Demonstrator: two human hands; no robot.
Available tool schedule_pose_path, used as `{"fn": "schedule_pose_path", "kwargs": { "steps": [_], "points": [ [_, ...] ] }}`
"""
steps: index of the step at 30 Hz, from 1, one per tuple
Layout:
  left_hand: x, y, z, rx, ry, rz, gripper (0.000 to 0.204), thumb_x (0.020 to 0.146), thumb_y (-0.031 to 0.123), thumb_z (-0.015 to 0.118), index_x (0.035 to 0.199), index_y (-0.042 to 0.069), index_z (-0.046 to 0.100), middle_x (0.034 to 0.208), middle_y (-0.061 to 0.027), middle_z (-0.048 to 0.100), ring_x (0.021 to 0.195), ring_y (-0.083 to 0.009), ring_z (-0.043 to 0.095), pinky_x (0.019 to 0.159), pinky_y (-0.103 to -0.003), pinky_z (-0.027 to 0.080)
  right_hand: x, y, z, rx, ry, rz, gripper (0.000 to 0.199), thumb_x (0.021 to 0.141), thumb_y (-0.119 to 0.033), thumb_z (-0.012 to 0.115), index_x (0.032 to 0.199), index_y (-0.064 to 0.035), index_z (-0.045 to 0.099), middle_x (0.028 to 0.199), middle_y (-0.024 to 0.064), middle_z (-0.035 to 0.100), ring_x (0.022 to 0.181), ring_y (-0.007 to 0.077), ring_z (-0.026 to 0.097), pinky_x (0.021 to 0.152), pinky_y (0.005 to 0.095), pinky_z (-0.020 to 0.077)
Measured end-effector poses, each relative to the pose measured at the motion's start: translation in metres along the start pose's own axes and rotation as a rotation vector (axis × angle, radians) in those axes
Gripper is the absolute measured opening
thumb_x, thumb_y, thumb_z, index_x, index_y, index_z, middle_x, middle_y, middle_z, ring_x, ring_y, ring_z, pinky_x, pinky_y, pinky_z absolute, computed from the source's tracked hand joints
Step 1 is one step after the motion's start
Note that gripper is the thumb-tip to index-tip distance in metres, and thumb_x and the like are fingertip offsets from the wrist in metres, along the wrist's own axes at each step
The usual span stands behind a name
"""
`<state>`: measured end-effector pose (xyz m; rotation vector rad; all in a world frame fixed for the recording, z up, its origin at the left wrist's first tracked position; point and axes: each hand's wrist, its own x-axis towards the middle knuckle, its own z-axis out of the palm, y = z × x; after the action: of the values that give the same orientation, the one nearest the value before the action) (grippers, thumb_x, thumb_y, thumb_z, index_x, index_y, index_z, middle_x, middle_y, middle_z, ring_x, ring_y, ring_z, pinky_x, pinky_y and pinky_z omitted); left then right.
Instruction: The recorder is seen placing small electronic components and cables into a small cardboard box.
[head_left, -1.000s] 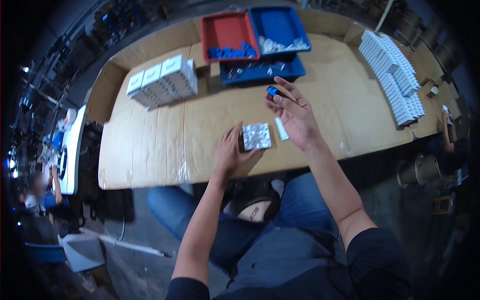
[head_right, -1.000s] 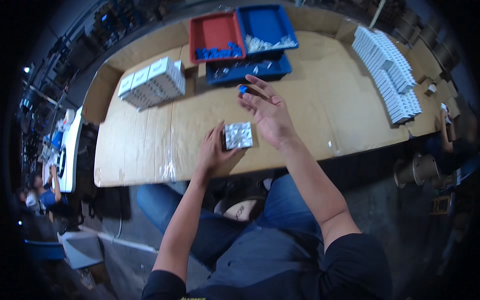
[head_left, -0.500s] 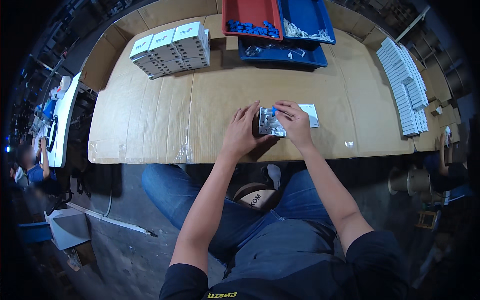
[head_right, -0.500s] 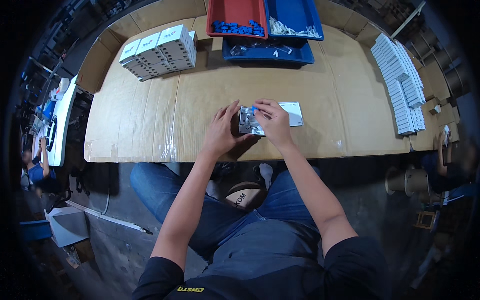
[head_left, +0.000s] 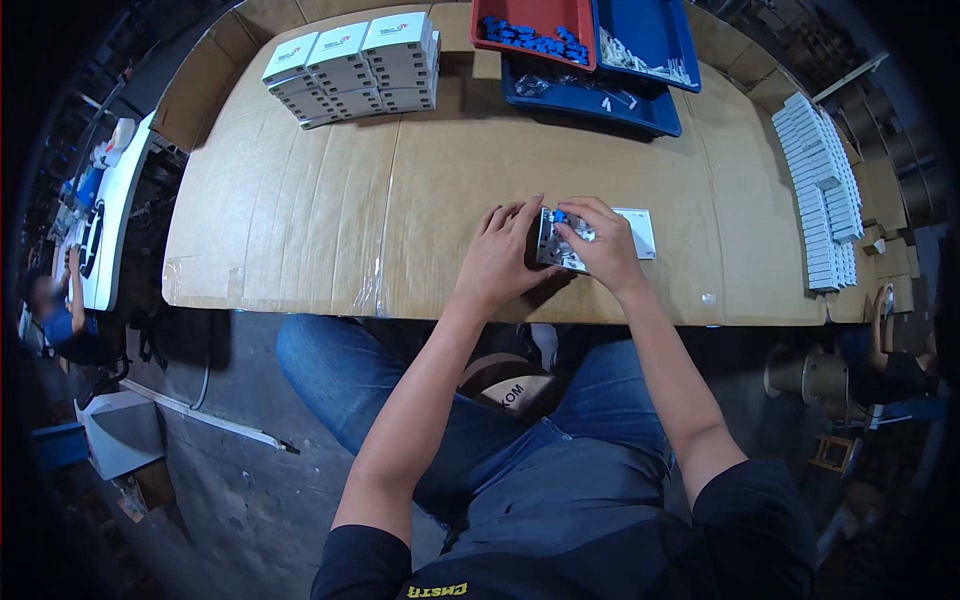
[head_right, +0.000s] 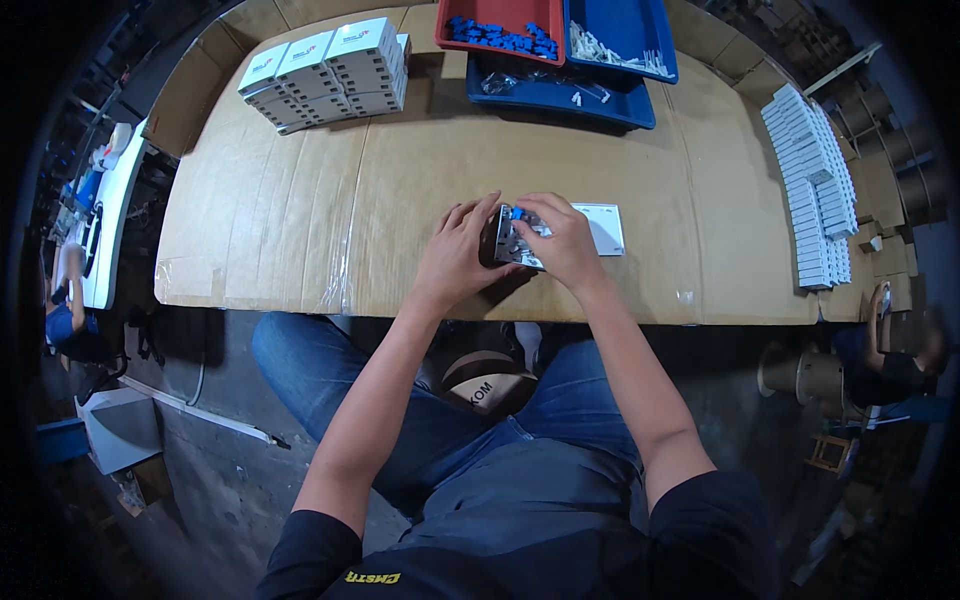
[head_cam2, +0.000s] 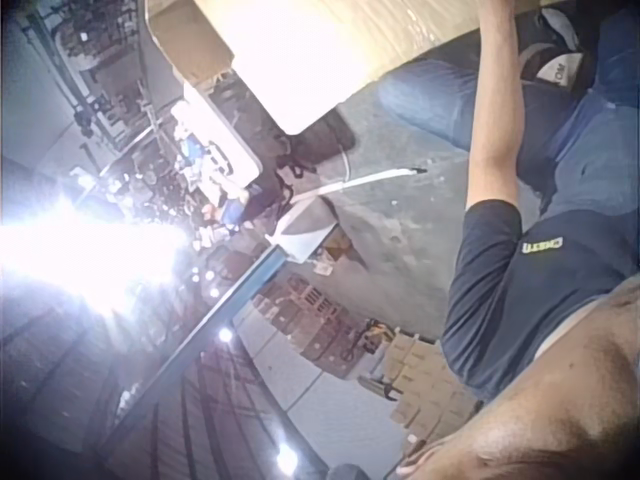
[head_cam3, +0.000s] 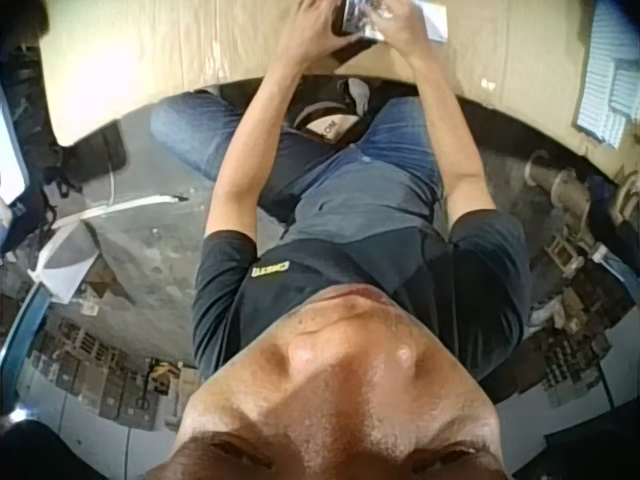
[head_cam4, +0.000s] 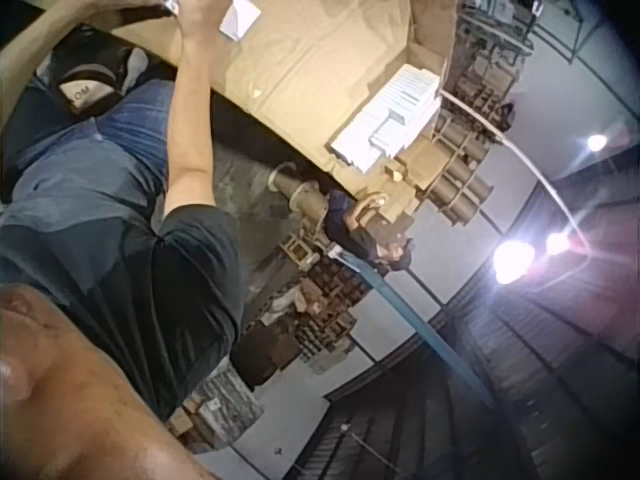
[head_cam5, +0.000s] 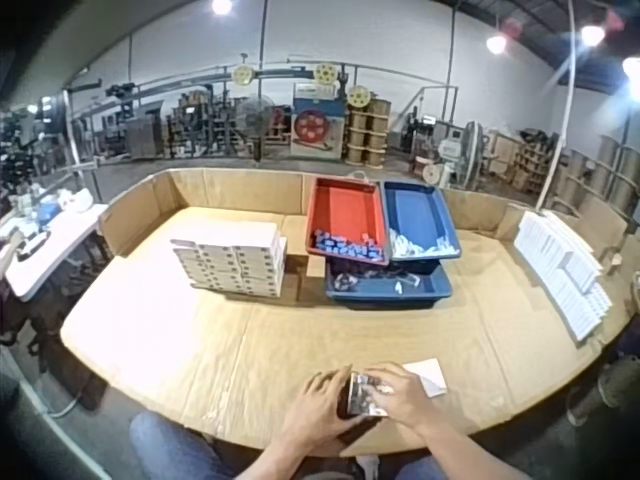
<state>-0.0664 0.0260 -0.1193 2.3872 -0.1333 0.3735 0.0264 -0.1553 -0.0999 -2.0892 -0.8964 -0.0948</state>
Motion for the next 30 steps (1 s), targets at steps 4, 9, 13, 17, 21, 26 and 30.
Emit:
{"fn": "schedule_pose_path", "kwargs": {
  "steps": [4, 9, 13, 17, 21, 26, 30],
  "points": [
    [0.001, 0.001, -0.001, -0.015, -0.006, -0.002, 0.103, 0.073, 0.038, 0.088, 0.155, 0.007, 0.036, 0.139, -0.0150, 0.062, 0.139, -0.0378, 0.047, 0.122, -0.050, 0.031, 0.000, -0.002, 0.005, -0.012, 0.034, -0.037, 0.024, 0.085, -0.005, 0.077, 0.107, 0.0034, 0.073, 0.113, 0.0152, 0.073, 0.105, 0.0316, 0.071, 0.092, 0.0376, 0.0560],
    [0.000, 0.000, 0.001, -0.002, -0.016, -0.016, 0.103, 0.072, 0.037, 0.088, 0.156, 0.008, 0.035, 0.143, -0.0147, 0.059, 0.140, -0.0376, 0.047, 0.122, -0.049, 0.031, -0.005, 0.003, 0.013, 0.003, 0.072, -0.030, 0.024, 0.085, -0.003, 0.076, 0.108, 0.0023, 0.074, 0.115, 0.0154, 0.074, 0.106, 0.0314, 0.071, 0.092, 0.0371, 0.0564],
    [0.000, -0.001, 0.002, -0.003, -0.026, -0.020, 0.104, 0.072, 0.036, 0.088, 0.156, 0.008, 0.035, 0.149, -0.0136, 0.054, 0.140, -0.0385, 0.046, 0.122, -0.049, 0.031, -0.009, 0.005, 0.017, 0.024, 0.084, -0.012, 0.025, 0.085, -0.002, 0.076, 0.110, 0.0022, 0.074, 0.117, 0.0158, 0.074, 0.108, 0.0314, 0.071, 0.093, 0.0368, 0.0564],
    [0.001, -0.001, 0.002, 0.000, -0.029, -0.020, 0.102, 0.073, 0.036, 0.088, 0.156, 0.008, 0.036, 0.149, -0.0129, 0.054, 0.140, -0.0385, 0.046, 0.122, -0.050, 0.032, -0.008, 0.008, 0.019, 0.042, 0.083, -0.008, 0.026, 0.085, -0.002, 0.076, 0.110, 0.0027, 0.074, 0.118, 0.0170, 0.074, 0.109, 0.0315, 0.071, 0.094, 0.0368, 0.0564],
    [0.002, -0.001, 0.002, -0.001, -0.021, -0.021, 0.100, 0.073, 0.036, 0.088, 0.155, 0.008, 0.038, 0.149, -0.0133, 0.054, 0.140, -0.0381, 0.046, 0.121, -0.049, 0.033, -0.010, 0.012, 0.022, 0.046, 0.079, -0.014, 0.025, 0.085, -0.002, 0.076, 0.109, 0.0033, 0.074, 0.119, 0.0175, 0.073, 0.111, 0.0320, 0.071, 0.096, 0.0374, 0.0558],
    [0.001, 0.000, 0.002, -0.008, -0.014, -0.017, 0.099, 0.073, 0.036, 0.088, 0.154, 0.008, 0.039, 0.148, -0.0134, 0.055, 0.139, -0.0380, 0.047, 0.121, -0.049, 0.033, -0.012, 0.020, 0.025, -0.029, 0.104, -0.095, 0.025, 0.084, -0.002, 0.075, 0.109, 0.0028, 0.076, 0.119, 0.0173, 0.074, 0.114, 0.0318, 0.069, 0.099, 0.0389, 0.0547],
    [0.001, 0.001, 0.001, -0.003, -0.017, -0.014, 0.100, 0.073, 0.038, 0.088, 0.154, 0.008, 0.039, 0.147, -0.0134, 0.056, 0.139, -0.0377, 0.047, 0.121, -0.049, 0.034, -0.012, 0.015, 0.022, -0.089, 0.092, -0.127, 0.024, 0.085, -0.002, 0.074, 0.108, 0.0020, 0.076, 0.118, 0.0161, 0.074, 0.114, 0.0321, 0.069, 0.100, 0.0392, 0.0544]
  ]
}}
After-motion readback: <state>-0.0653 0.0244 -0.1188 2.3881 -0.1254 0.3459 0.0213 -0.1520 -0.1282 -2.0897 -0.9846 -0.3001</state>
